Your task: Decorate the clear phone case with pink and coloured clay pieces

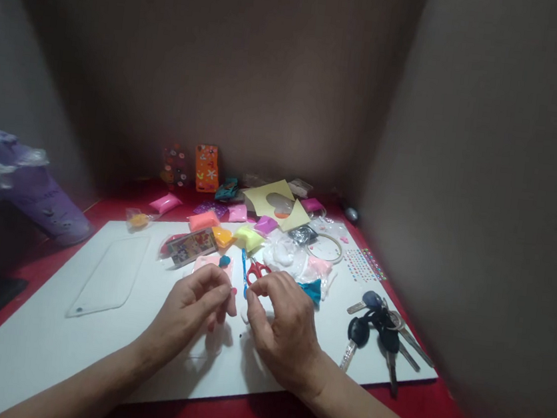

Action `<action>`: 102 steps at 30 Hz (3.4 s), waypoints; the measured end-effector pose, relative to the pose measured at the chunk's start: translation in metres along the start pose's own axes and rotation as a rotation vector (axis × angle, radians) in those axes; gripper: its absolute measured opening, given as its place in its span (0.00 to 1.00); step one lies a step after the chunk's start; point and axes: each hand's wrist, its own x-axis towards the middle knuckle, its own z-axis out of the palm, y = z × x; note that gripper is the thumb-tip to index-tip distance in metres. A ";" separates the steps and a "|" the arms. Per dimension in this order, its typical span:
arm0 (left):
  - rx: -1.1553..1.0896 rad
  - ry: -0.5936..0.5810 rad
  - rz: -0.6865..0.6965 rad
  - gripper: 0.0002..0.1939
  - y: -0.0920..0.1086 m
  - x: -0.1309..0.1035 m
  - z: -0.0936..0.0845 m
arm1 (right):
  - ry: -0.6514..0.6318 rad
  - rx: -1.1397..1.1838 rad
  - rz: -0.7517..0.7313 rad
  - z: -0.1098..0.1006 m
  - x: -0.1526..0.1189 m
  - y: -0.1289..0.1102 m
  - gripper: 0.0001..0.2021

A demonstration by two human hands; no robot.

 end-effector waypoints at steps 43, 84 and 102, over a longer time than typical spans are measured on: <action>0.578 0.047 0.297 0.05 0.000 0.003 -0.004 | -0.098 -0.015 0.089 0.005 -0.004 0.010 0.06; 0.865 -0.038 0.544 0.09 -0.029 0.015 -0.001 | -0.327 -0.393 0.122 0.000 -0.003 0.013 0.04; 0.846 -0.081 0.527 0.11 -0.025 0.014 -0.001 | -0.317 -0.399 0.113 -0.001 -0.001 0.015 0.04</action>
